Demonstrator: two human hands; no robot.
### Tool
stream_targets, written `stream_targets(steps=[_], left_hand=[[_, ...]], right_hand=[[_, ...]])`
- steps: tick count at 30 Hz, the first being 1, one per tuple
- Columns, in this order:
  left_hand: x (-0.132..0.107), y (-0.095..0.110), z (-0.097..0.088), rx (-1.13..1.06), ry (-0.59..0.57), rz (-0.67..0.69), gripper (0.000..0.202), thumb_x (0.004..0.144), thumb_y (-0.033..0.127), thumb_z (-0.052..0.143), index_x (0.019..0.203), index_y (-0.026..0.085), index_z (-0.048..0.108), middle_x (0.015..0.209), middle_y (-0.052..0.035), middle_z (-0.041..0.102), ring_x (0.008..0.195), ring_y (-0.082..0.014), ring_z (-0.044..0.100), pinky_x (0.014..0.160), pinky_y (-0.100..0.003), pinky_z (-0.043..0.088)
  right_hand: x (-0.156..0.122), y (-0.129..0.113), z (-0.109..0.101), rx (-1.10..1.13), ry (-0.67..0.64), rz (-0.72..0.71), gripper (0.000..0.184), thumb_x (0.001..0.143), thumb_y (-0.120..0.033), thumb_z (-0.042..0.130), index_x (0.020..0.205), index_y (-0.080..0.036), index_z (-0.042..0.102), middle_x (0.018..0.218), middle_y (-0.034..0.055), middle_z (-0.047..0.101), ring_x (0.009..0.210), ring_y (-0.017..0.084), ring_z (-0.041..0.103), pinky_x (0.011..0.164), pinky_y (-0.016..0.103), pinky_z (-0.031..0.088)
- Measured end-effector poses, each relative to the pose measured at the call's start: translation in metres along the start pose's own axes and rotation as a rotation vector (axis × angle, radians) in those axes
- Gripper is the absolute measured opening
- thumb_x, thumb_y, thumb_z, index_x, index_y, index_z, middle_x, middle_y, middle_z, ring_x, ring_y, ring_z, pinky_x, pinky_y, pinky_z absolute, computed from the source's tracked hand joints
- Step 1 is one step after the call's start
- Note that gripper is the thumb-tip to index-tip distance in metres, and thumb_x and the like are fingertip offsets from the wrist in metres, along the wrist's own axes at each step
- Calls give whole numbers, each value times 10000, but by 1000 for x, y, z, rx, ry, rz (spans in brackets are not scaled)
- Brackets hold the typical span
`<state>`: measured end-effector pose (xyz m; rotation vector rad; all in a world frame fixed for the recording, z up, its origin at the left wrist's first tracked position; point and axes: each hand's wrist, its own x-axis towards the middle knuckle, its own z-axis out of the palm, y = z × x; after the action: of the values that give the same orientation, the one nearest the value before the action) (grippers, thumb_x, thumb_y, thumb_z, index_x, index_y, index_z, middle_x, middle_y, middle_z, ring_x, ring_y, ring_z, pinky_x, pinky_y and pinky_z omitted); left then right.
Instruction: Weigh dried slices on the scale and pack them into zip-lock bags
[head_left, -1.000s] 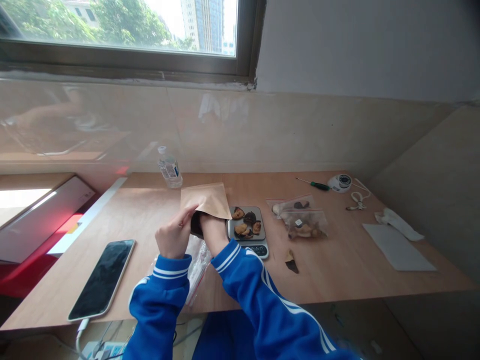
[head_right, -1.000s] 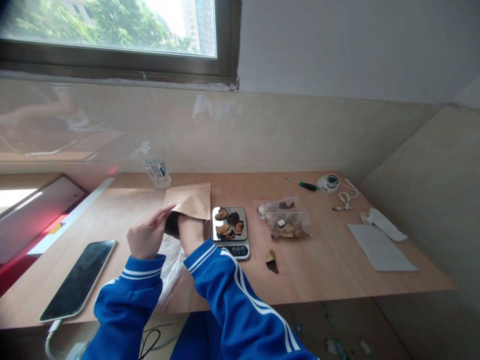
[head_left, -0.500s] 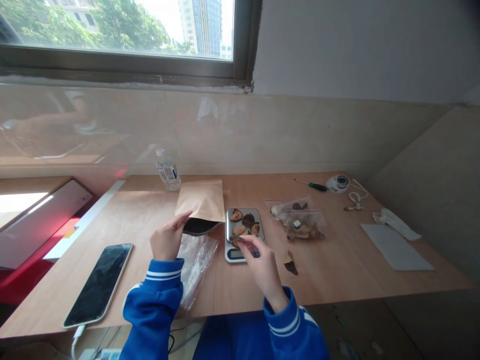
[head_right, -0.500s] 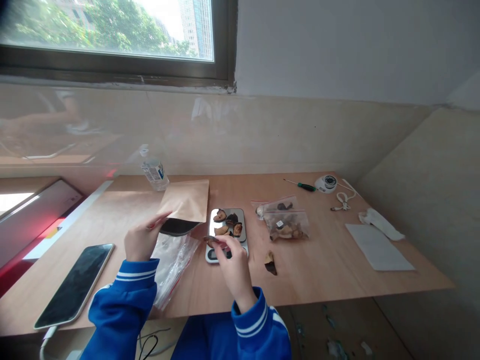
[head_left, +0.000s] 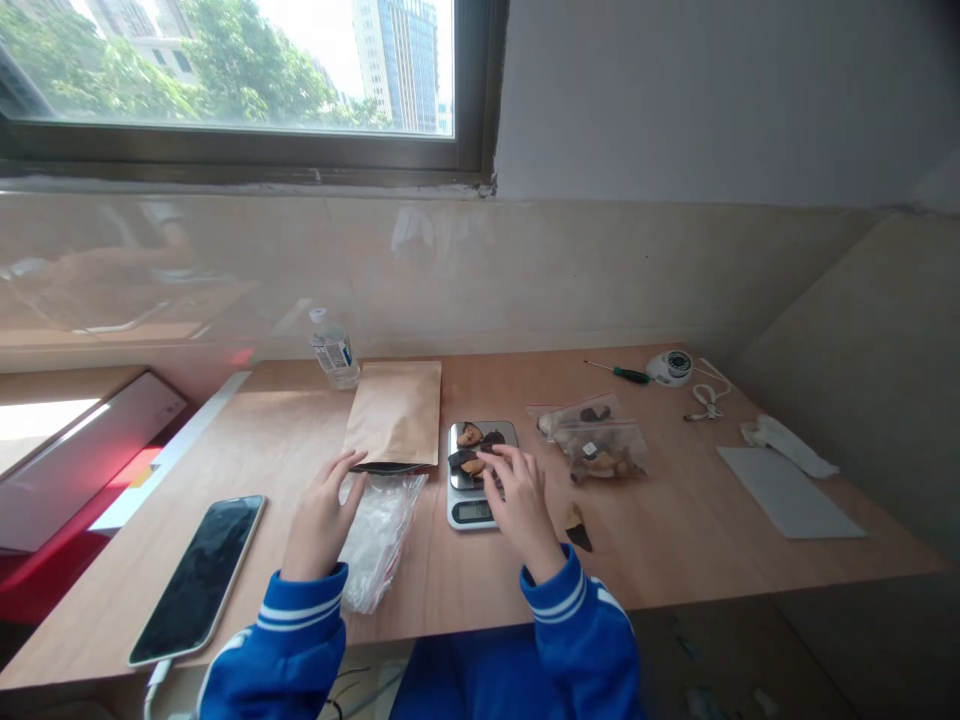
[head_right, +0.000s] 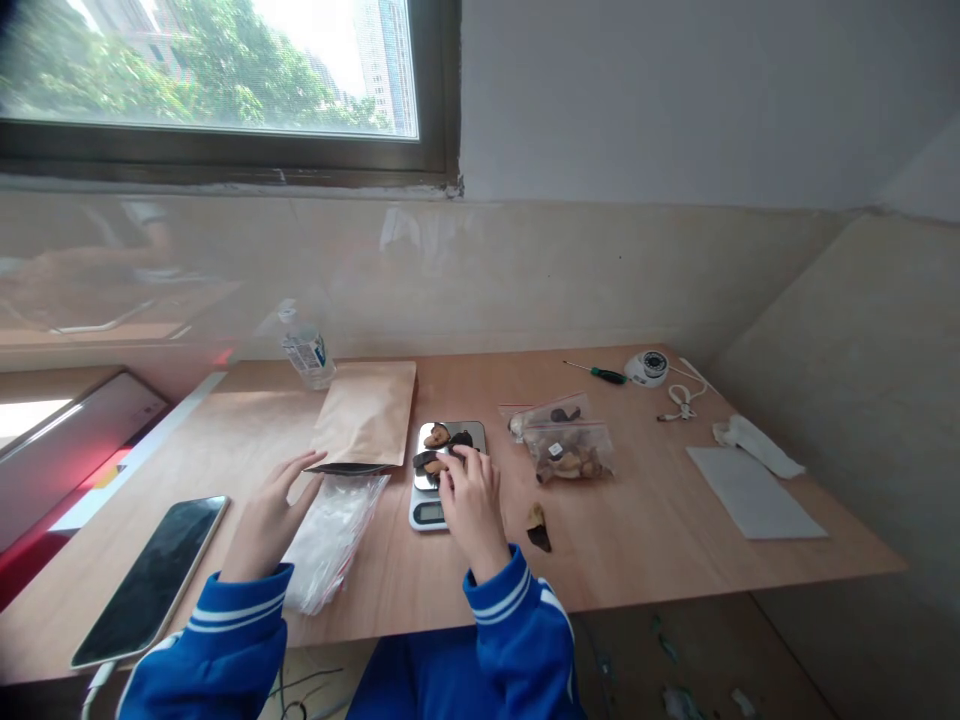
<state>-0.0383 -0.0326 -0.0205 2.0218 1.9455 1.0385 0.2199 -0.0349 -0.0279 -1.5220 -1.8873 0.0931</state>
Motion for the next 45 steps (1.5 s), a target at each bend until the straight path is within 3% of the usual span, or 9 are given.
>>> stream_targets(steps=[4, 7, 10, 14, 18, 25, 32, 38, 45], left_hand=[[-35, 22, -16, -39, -170, -101, 403, 835, 502, 408, 1040, 226, 620, 1000, -63, 628, 854, -205, 639, 754, -349, 532], [-65, 31, -13, -84, -293, -145, 383, 831, 504, 423, 1031, 244, 623, 984, -60, 617, 802, -188, 634, 719, -332, 541], [-89, 32, -1, -97, -342, -189, 398, 816, 499, 456, 1096, 248, 587, 1011, -71, 593, 813, -194, 630, 715, -339, 543], [-107, 26, 16, -108, -340, -209, 427, 803, 475, 478, 1152, 239, 547, 996, -77, 569, 786, -202, 629, 731, -373, 540], [-109, 22, 23, -137, -345, -199, 359, 846, 405, 405, 1117, 230, 563, 969, -79, 565, 835, -201, 620, 784, -365, 523], [-104, 28, 20, -183, -317, -212, 368, 852, 407, 365, 1028, 212, 623, 852, -61, 589, 665, -172, 601, 710, -343, 528], [-104, 33, 18, -201, -291, -223, 388, 842, 435, 380, 1026, 209, 636, 818, -48, 580, 577, -149, 563, 639, -323, 521], [-105, 33, 16, -211, -276, -222, 371, 849, 430, 391, 1036, 223, 635, 830, -46, 579, 607, -147, 568, 641, -308, 518], [-105, 34, 19, -252, -239, -250, 360, 835, 443, 429, 1023, 217, 636, 836, -42, 577, 595, -141, 557, 624, -312, 518]], right_hand=[[-49, -4, -13, 103, -32, 54, 257, 894, -163, 433, 1050, -257, 615, 1081, 54, 562, 1007, 206, 512, 890, 380, 414], [-73, -9, -16, 148, -123, 59, 261, 881, -132, 433, 1003, -270, 618, 1077, 42, 559, 1001, 202, 520, 880, 376, 428], [-82, -11, -13, 176, -177, 68, 260, 876, -121, 430, 977, -269, 619, 1064, 41, 567, 999, 205, 525, 872, 379, 435], [-74, -6, -6, 152, -104, 85, 262, 878, -129, 418, 1007, -250, 612, 1009, 56, 580, 955, 209, 539, 835, 374, 438], [-49, 5, -2, 52, -11, 98, 251, 880, -155, 427, 1053, -212, 599, 986, 75, 577, 913, 217, 534, 809, 375, 429], [-17, 19, 0, -69, -48, 35, 212, 860, -183, 490, 1033, -194, 612, 1007, 87, 556, 897, 232, 501, 795, 378, 414], [-17, 23, 8, -113, -45, 13, 208, 851, -234, 518, 1040, -203, 601, 1003, 89, 548, 900, 235, 497, 783, 372, 413], [-17, 22, 14, -140, -42, 22, 108, 849, -237, 520, 896, -200, 609, 948, 83, 545, 862, 232, 494, 749, 361, 409], [-25, 22, 5, -52, 2, 75, 132, 865, -268, 500, 931, -202, 594, 950, 77, 549, 881, 229, 514, 775, 370, 412]])
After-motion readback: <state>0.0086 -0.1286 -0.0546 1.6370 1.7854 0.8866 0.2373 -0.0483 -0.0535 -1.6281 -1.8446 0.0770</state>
